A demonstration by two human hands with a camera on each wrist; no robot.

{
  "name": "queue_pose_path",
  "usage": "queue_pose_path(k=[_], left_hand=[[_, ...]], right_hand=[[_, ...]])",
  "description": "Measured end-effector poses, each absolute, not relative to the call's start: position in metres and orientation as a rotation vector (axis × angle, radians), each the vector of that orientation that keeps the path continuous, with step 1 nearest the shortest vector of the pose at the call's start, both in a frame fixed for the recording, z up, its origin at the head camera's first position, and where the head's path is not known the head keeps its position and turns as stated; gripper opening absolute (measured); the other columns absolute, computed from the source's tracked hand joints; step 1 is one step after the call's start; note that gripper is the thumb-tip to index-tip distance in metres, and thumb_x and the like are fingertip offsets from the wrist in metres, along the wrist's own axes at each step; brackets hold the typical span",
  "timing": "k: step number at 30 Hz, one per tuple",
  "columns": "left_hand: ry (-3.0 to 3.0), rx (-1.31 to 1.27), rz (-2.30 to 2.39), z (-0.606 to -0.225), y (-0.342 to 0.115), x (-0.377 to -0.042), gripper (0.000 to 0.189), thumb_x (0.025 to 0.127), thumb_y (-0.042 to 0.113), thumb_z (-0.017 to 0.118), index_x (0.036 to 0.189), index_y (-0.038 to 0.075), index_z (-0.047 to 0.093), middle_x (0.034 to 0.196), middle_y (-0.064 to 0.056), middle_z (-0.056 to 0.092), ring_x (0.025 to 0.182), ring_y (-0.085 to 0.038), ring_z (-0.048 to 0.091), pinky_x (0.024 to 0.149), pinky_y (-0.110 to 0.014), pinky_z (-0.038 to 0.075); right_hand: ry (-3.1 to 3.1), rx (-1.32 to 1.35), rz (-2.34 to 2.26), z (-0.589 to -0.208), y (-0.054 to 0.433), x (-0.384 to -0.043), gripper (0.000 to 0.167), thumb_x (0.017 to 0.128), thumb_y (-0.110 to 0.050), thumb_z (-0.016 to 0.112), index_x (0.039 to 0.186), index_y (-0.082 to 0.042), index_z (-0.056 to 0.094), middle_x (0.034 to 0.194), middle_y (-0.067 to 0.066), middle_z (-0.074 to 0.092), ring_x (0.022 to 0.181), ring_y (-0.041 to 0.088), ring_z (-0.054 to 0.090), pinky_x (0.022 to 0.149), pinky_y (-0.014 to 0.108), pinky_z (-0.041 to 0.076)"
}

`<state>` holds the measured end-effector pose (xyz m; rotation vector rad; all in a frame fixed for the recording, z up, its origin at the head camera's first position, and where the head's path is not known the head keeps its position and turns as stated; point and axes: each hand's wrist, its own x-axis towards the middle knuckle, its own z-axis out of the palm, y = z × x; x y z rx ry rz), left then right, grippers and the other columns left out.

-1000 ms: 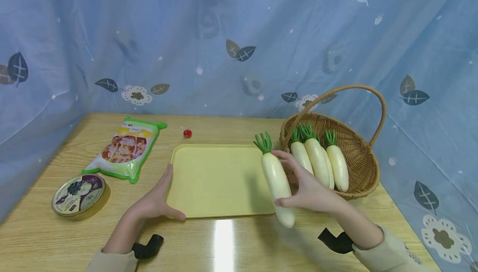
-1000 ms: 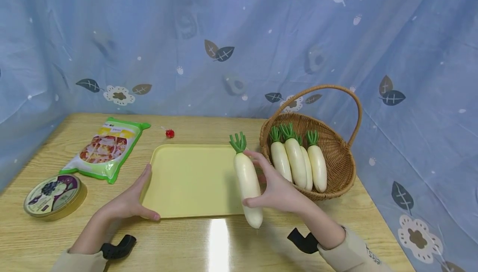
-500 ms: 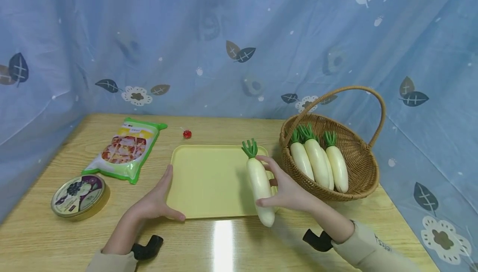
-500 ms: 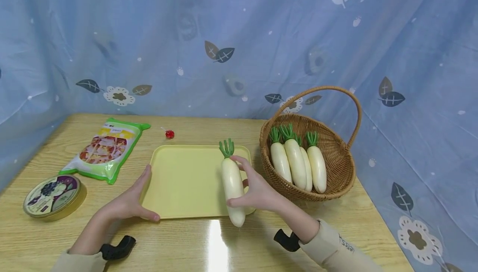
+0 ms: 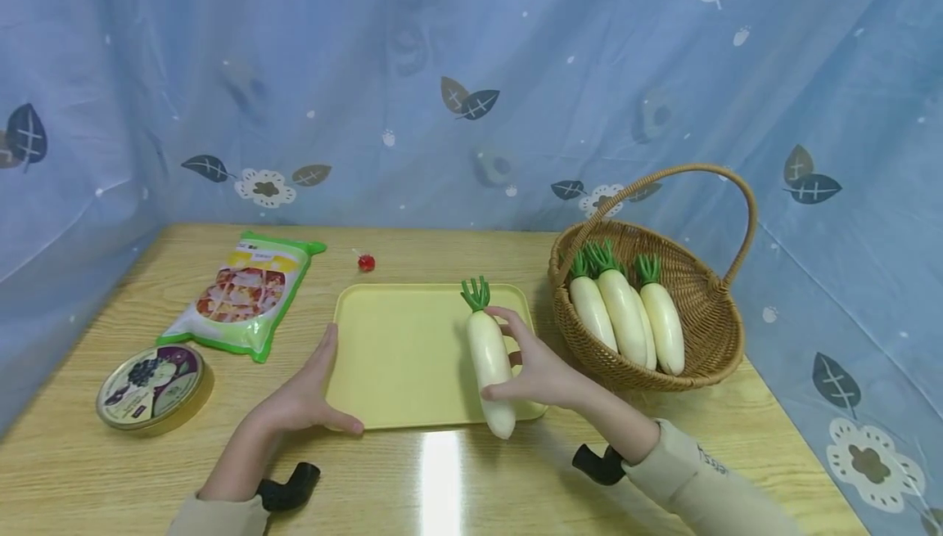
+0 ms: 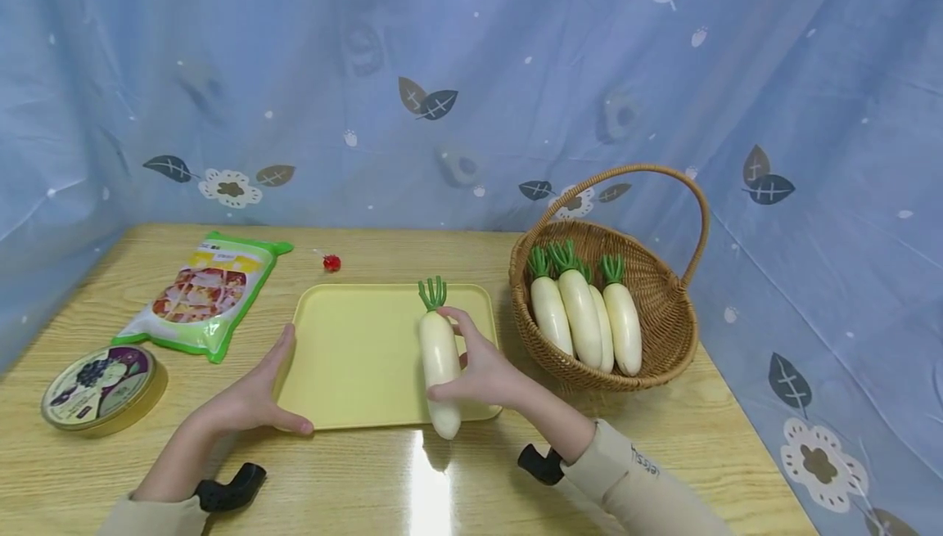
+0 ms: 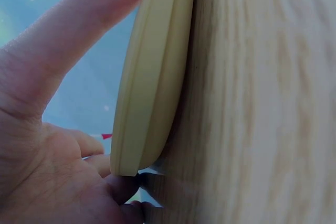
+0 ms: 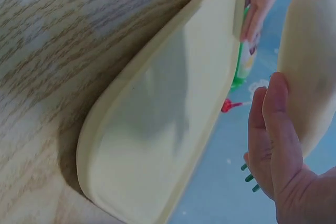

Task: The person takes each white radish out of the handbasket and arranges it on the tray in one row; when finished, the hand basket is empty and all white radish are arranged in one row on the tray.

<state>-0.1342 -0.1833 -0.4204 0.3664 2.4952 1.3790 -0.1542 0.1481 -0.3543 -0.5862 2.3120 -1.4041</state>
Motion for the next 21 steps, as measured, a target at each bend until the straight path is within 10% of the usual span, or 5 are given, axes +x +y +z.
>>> queue_pose_path(k=[21], left_hand=[[2.502,0.393,1.382,-0.424,-0.184,-0.134,0.142,0.053,0.027,0.089,0.14,-0.002,-0.02,0.146,-0.025,-0.021,0.132,-0.043,-0.014,0.103,-0.061,0.0]], right_hand=[[2.234,-0.472,-1.463,-0.373,0.123,-0.169,0.095,0.065,-0.001,0.076,0.141,-0.018,0.021,0.136,0.027,0.028,0.084,0.029,0.059,0.064,0.037,0.054]])
